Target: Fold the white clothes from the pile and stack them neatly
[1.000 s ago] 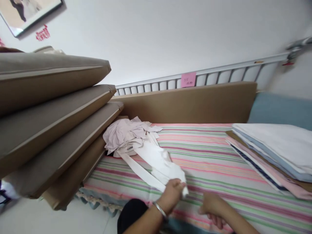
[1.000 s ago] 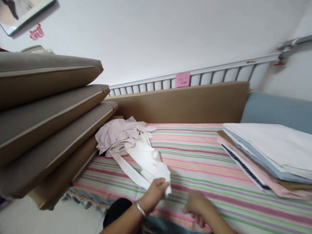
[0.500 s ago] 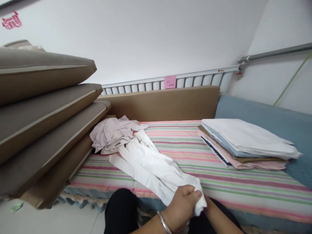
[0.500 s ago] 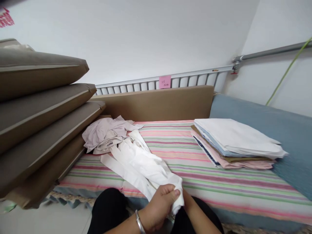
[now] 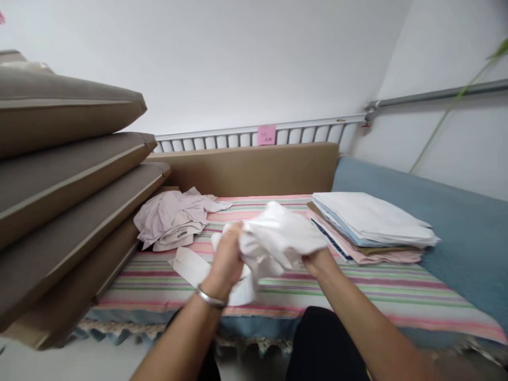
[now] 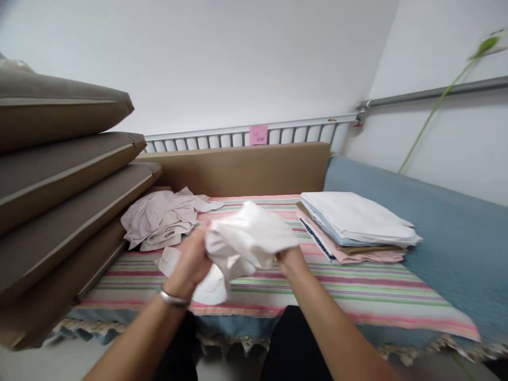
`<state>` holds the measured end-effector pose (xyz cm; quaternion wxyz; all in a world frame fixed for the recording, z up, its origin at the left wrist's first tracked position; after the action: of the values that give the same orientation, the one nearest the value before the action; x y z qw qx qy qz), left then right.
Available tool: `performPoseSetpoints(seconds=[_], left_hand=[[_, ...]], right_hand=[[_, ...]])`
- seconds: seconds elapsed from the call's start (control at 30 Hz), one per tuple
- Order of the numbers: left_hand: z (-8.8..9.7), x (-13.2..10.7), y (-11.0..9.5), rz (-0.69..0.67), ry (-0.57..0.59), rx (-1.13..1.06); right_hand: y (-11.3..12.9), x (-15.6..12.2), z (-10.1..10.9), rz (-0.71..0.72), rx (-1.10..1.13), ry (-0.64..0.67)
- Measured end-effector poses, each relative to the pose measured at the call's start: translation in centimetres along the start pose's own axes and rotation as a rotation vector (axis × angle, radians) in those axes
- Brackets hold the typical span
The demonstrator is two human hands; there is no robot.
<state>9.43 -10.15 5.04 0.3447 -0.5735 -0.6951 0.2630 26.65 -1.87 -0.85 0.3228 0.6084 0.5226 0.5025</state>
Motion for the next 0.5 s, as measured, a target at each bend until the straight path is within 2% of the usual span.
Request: performPoseSetpoints(seconds=[0.03,0.1,0.17,0.23,0.3,0.4,0.5], left_hand=[[1.1,1.5,-2.0,-0.027,-0.029,-0.05],[4.2,4.1,-5.0,-0.118,-0.178,-0.103],[8.5,5.3,-5.8,-0.127,-0.422,-0.087],[13.3,4.8,-4.7,-0.036,-0.655,-0.019],[17.8,2.8,-2.6,0.046,-0.798,0.033],[23.1,-1.4,0.3,0.144,-0.91,0.065],[26.0,-4.8,1.6,0.221,-0.947,0.071]], right_hand=[[0.5,0.1,-0.1,-0.02,0.015,-0.001],[1.0,0.0,-0.6,-0.114,0.018,0.047],[0.4,-0.9,-1.2,-0.23,-0.013,0.111],[-1.5,-2.4,-1.5,-0.329,-0.037,0.132],[-4.1,-4.3,-1.4,-0.43,-0.047,0.137],[-8.4,-7.4,-0.8,-0.597,-0.12,0.194],[-11.4,-9.5,-0.1,-0.678,-0.309,0.243]])
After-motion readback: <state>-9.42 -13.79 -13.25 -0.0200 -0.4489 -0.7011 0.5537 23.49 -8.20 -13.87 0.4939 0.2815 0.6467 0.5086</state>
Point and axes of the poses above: each hand's wrist, its own x-axis towards the middle knuckle, its own z-axis out of the back of the hand, y = z × x, the point moved 2 cm from there along x, towards the middle knuckle, and after that the axes turned 2 degrees about -x, right-handed, at the moved point
